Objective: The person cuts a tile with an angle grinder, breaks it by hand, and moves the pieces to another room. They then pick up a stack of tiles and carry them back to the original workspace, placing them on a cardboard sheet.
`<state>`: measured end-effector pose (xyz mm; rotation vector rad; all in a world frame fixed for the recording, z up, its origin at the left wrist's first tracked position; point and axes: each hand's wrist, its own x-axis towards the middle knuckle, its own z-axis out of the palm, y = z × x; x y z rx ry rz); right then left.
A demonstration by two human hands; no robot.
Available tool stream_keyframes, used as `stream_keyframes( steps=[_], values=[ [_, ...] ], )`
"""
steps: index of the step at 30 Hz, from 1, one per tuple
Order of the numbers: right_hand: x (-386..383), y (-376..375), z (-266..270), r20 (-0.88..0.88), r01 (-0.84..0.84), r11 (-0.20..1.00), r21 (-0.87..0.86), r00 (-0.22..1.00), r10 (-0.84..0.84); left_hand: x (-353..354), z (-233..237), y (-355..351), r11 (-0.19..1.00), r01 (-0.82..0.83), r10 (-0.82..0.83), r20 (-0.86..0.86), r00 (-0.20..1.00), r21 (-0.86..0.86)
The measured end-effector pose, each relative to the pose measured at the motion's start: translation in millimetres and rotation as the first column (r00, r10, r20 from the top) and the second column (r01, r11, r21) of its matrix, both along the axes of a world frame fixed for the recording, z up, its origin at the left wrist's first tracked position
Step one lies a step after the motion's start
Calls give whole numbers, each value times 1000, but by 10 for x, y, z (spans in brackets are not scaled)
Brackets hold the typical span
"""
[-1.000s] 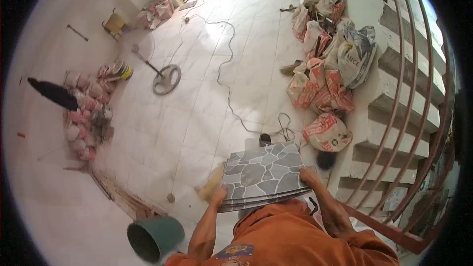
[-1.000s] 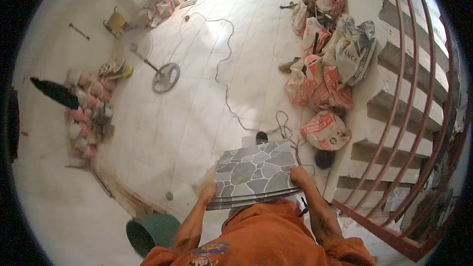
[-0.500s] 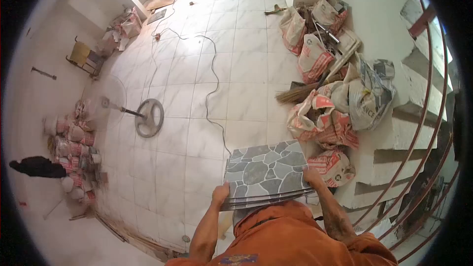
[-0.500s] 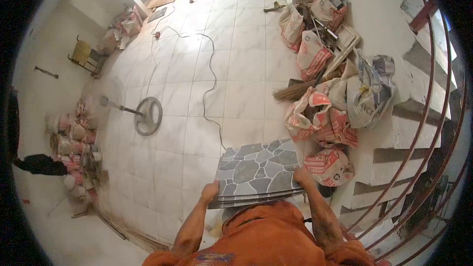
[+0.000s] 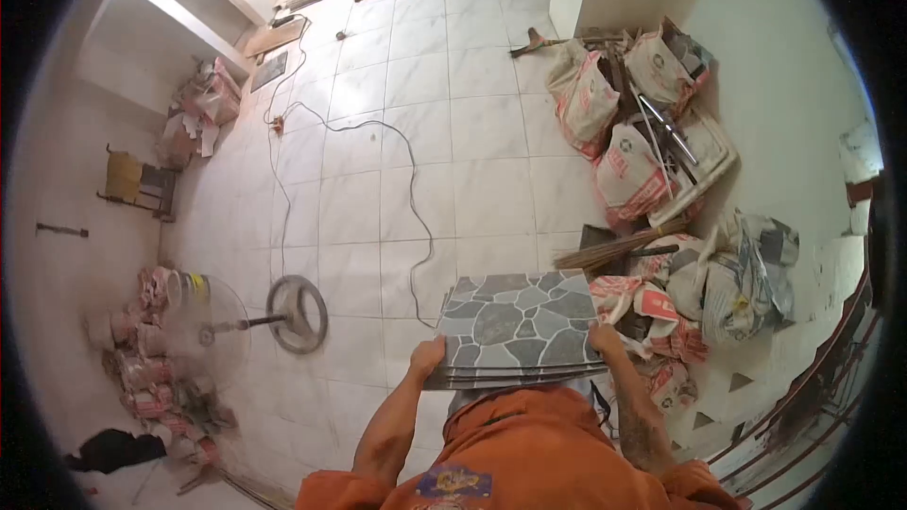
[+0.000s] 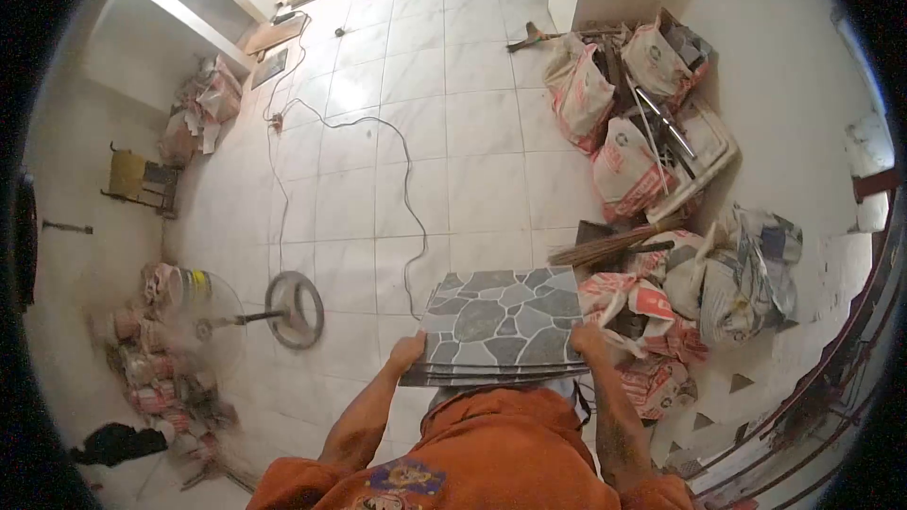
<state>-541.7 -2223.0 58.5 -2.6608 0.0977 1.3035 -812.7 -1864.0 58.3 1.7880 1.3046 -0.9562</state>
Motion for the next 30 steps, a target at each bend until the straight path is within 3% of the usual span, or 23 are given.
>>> stream_keyframes(
  steps=[1,4,5,8,10,12,13,16,17,20,22,24,25,26,27,29,30],
  values=[
    [248,376,489,-132,-114,992,59,984,121,110,121,117,1000,15,-16,-18,1000,-6],
    [810,1056,76,36,-41,997,-60,998,43,1086,233,912,998,56,-56,-23,998,-24],
    [1078,1244,-59,10,-97,993,67,995,97,1338,190,1156,997,65,-66,-26,997,-39],
    [1790,1888,-259,34,-304,945,121,953,302,1718,-244,1704,995,100,-100,-41,994,-8],
    [2579,2649,-452,7,-364,920,145,930,367,2224,-494,2285,987,143,-144,9,989,76],
    [3176,3243,-547,-197,-422,896,139,875,443,2679,-620,2854,996,92,-92,-52,994,3],
    [3386,3595,-475,-69,-99,994,44,992,102,2945,-600,3111,999,48,-49,-39,998,-17],
    [4122,4312,-93,-96,-49,990,130,993,62,3572,-335,3569,998,-51,51,-2,999,-25],
    [4329,4478,-394,-10,-153,981,116,988,155,3848,-307,3819,998,-61,61,-3,998,-16],
    [5052,5317,-607,-116,-140,987,82,982,149,4518,-488,4633,1000,15,-15,56,998,4],
    [5301,5713,-639,-79,-300,946,124,947,310,4702,-559,5031,998,64,-64,33,997,12],
    [6326,6598,-884,-21,-346,929,129,936,352,5388,-950,5679,996,18,-23,50,998,89],
    [6530,6908,-949,-102,-269,958,100,955,279,5590,-987,5953,991,89,-103,135,986,105],
    [6582,7051,-936,-136,-217,974,60,965,224,5848,-996,6275,994,-108,108,-2,994,17],
    [6629,7202,-903,-165,-166,986,17,972,167,6060,-870,6496,992,-120,120,2,993,27],
    [6994,7690,-818,-24,-130,991,16,991,130,6610,-790,7007,990,-117,113,59,992,79],
    [7013,7694,-754,-41,-90,996,29,995,91,6636,-711,7054,991,-102,96,64,993,90]
  ],
)
